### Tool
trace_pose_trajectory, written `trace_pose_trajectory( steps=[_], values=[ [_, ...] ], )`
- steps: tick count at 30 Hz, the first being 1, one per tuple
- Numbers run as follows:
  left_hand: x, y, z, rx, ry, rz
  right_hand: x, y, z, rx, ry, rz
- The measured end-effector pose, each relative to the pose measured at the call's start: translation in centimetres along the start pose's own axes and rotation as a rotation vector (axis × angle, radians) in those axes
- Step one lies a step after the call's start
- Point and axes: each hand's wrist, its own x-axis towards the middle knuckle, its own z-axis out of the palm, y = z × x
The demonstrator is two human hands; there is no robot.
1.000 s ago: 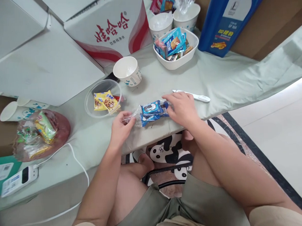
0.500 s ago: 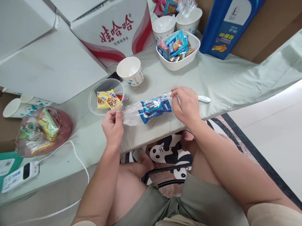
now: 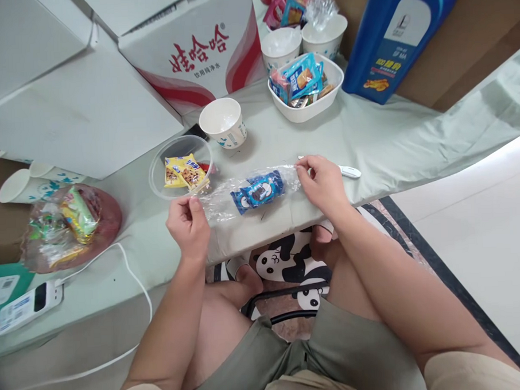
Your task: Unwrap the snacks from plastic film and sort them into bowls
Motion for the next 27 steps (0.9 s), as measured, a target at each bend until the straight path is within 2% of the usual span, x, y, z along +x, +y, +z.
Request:
trace_pose_trajectory(
  steps=[3, 5, 8, 10, 12, 13, 14, 16, 18, 20, 23, 27],
  values=[
    [0.5, -0.5, 0.2, -0.051, 0.043, -0.090, 0.3, -0.2, -0.2, 0.129, 0.090, 0.093],
    [0.8, -0.8, 0.3, -0.080, 0.025, -0.151, 0.6, 0.2, 0.0, 0.176, 0.122, 0.143],
    [0.9, -0.8, 0.4, -0.080, -0.027, -0.167, 0.8, 1.1, 0.3, 0.210, 0.129, 0.164],
    [0.9, -0.6, 0.3, -0.052, -0.045, -0.147, 0.6, 1.3, 0.4, 0.171, 0.267, 0.059],
    [0.8, -0.4, 0.1, -0.011, -0.045, -0.117, 0.0, 1.1, 0.3, 0.079, 0.418, -0.143],
    [0.8, -0.3, 0.0, 0.014, -0.040, -0.101, -0.4, 0.9, 0.4, 0.028, 0.417, -0.254],
    [0.8, -0.3, 0.0, 0.039, -0.034, -0.084, -0.8, 0.6, 0.6, -0.021, 0.349, -0.349],
    [0.9, -0.4, -0.1, 0.080, -0.032, -0.056, -1.4, 0.2, 1.1, -0.113, 0.112, -0.432],
    [0.8, -0.4, 0.0, 0.109, -0.063, -0.054, -1.5, 0.1, 1.7, -0.208, -0.065, -0.370],
    [0.7, -0.4, 0.2, 0.128, -0.126, -0.081, -1.4, 0.2, 2.0, -0.267, -0.144, -0.278],
    [0.5, -0.1, 0.5, 0.113, -0.185, -0.120, -1.0, 0.4, 1.7, -0.233, -0.139, -0.250],
    [0.5, 0.6, 0.9, 0.027, -0.142, -0.095, -0.9, 0.1, 0.6, -0.158, 0.052, -0.226]
  ],
)
